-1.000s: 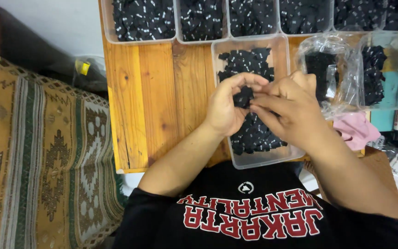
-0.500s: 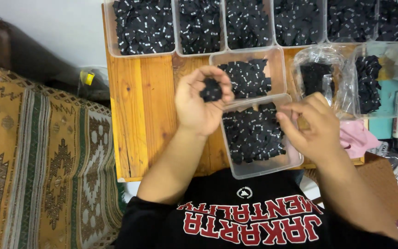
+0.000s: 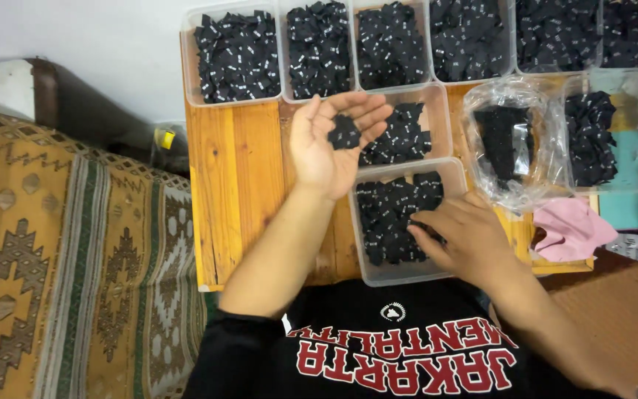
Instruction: Sort and inspect small black plastic components into plastic containers on a wooden table
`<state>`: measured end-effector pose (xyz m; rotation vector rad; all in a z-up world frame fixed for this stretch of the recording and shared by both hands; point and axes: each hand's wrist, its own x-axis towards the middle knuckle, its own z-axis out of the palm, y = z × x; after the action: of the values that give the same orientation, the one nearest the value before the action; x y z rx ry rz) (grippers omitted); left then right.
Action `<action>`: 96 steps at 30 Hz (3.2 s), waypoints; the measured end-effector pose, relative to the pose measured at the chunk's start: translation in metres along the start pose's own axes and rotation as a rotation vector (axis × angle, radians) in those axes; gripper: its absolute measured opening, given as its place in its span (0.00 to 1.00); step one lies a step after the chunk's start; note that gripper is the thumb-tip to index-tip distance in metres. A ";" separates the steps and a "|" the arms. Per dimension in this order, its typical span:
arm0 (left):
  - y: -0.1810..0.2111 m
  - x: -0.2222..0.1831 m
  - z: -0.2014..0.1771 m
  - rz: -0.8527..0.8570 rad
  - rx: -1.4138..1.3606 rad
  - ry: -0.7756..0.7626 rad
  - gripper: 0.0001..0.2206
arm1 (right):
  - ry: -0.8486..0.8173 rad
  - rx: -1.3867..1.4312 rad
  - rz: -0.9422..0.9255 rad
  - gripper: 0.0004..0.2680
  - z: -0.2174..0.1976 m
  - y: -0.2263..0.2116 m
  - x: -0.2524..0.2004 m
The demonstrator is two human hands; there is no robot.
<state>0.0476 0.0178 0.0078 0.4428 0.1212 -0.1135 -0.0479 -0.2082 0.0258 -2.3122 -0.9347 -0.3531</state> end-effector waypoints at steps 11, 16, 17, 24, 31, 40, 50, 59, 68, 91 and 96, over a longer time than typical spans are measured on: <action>-0.004 0.020 0.041 -0.108 0.942 -0.280 0.54 | -0.103 -0.046 0.068 0.05 0.002 0.000 -0.015; 0.014 -0.012 0.039 0.155 1.343 -0.486 0.39 | -0.141 0.012 0.073 0.06 0.001 0.006 -0.017; 0.017 -0.017 0.043 0.196 1.390 -0.491 0.38 | -0.162 0.037 0.104 0.07 0.001 0.008 -0.019; 0.009 -0.030 0.012 0.451 0.980 -0.298 0.08 | 0.009 -0.013 0.147 0.06 -0.030 0.020 -0.021; 0.019 -0.032 -0.012 0.711 1.067 -0.249 0.06 | 0.153 -0.006 0.171 0.06 -0.052 0.013 -0.012; 0.029 -0.037 -0.010 0.804 1.079 -0.221 0.07 | 0.114 -0.043 0.184 0.05 -0.044 -0.004 0.007; 0.028 -0.035 -0.014 0.841 1.041 -0.213 0.07 | -0.160 -0.076 0.225 0.07 -0.033 -0.013 0.021; 0.034 -0.039 -0.006 0.833 1.129 -0.189 0.06 | -0.188 -0.201 0.225 0.07 -0.043 -0.003 0.007; 0.033 -0.039 -0.006 0.836 1.130 -0.184 0.06 | -0.577 -0.370 0.107 0.13 -0.033 -0.013 0.017; 0.028 -0.046 0.001 0.591 1.201 -0.674 0.03 | -0.176 0.022 -0.020 0.03 -0.029 -0.009 0.031; 0.019 -0.033 -0.017 0.738 1.276 -0.563 0.05 | -0.493 -0.297 0.029 0.09 -0.035 -0.009 0.030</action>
<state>0.0165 0.0444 0.0054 1.6695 -0.7180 0.4488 -0.0335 -0.2090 0.0700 -2.7492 -1.1386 0.1107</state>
